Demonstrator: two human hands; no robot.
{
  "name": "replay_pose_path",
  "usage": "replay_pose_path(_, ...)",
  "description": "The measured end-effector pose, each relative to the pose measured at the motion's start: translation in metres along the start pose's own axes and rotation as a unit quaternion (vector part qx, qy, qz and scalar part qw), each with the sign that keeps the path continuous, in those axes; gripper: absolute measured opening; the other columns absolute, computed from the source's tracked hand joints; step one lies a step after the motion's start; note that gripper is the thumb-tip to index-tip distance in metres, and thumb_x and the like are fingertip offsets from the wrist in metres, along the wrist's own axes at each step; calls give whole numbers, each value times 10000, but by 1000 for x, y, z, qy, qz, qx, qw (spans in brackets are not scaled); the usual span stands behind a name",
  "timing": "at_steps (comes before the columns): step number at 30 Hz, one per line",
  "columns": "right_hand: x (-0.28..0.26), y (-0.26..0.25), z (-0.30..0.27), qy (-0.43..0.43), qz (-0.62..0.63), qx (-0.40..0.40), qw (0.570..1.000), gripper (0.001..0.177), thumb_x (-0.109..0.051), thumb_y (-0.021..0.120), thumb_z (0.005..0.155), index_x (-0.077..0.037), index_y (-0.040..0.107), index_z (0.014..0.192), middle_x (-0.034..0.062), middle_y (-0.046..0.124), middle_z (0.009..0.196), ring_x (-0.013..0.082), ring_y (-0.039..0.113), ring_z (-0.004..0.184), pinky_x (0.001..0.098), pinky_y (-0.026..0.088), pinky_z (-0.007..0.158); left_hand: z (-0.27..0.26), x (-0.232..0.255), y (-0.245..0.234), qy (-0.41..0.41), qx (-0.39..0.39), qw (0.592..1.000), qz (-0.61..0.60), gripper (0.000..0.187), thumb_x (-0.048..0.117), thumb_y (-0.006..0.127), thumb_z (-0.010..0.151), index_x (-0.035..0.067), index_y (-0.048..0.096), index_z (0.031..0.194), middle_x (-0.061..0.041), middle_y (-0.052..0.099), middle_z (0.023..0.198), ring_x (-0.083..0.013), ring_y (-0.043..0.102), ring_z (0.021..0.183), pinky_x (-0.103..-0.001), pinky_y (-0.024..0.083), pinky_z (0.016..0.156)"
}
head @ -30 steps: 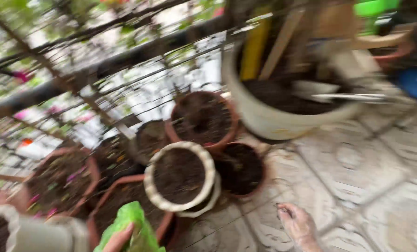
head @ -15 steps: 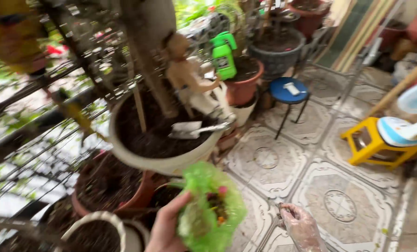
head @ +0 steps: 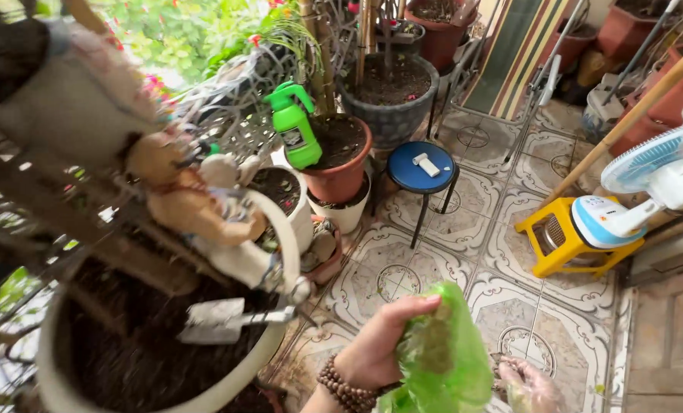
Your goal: Picking up fallen petals and debris from potted plants and putting them into a plastic bag
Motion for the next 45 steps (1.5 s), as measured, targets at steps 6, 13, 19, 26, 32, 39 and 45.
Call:
replay_pose_path(6, -34, 59, 163, 64, 24, -156, 985, 606, -372, 459, 973, -194, 431, 1552, 86, 535, 1535, 311, 573, 1315, 469, 430, 1112, 114, 51, -6, -18, 8, 1000, -8, 195, 221, 747, 946, 77, 635, 1013, -17, 667, 889, -158, 675, 743, -285, 551, 675)
replay_pose_path(13, -169, 110, 181, 172, 124, -216, 953, 874, -717, 506, 811, -257, 410, 1548, 100, 535, 1550, 242, 609, 1077, 394, 458, 525, 210, 153, -6, 109, 99, 989, -21, 174, 256, 721, 937, 97, 667, 981, -4, 676, 791, -178, 674, 588, -376, 588, 513)
replay_pose_path(19, -266, 212, 241, 66, 100, -362, 924, 861, -59, 696, 853, -156, 322, 1623, 158, 695, 1043, 175, 587, 659, 346, 481, 665, 221, 224, -41, 238, 158, 950, -126, 279, 247, 682, 933, 51, 712, 1130, -145, 760, 1054, -300, 740, 942, -503, 622, 844)
replay_pose_path(26, -341, 322, 249, 62, -83, -336, 936, 744, -128, 722, 806, -99, 515, 1520, 95, 704, 1072, 202, 610, 949, 357, 375, 890, 218, 301, -111, 347, 236, 891, -172, 212, 270, 670, 940, 71, 680, 1014, -54, 723, 802, -183, 697, 630, -313, 574, 545)
replay_pose_path(32, -347, 430, 268, 118, -32, -459, 880, 950, -200, 677, 761, -130, 169, 1560, 239, 605, 1394, 367, 581, 1244, 524, 434, 1073, 243, 383, -125, 361, 253, 869, -224, 256, 266, 687, 898, 61, 708, 1051, -91, 741, 914, -257, 708, 763, -433, 598, 702)
replay_pose_path(39, -460, 505, 279, 129, -128, -302, 936, 366, -107, 702, 893, -42, 691, 1253, 147, 727, 1117, 324, 656, 981, 408, 490, 860, 217, 443, -187, 402, 274, 854, -183, 244, 320, 625, 947, 122, 610, 806, 48, 451, 548, -119, 466, 452, -286, 414, 452)
replay_pose_path(45, -578, 517, 329, 36, -7, -328, 944, 316, 31, 650, 894, -38, 699, 1198, 171, 729, 1018, 325, 667, 847, 430, 552, 772, 221, 469, -248, 392, 445, 789, -161, 155, 265, 662, 951, 118, 677, 903, 38, 505, 570, -121, 493, 456, -281, 411, 435)
Point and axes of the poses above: each hand's wrist, its own z-axis towards the middle knuckle, its own y-axis out of the palm, x = y × z, the point moved 5 cm from there along z, towards the middle knuckle
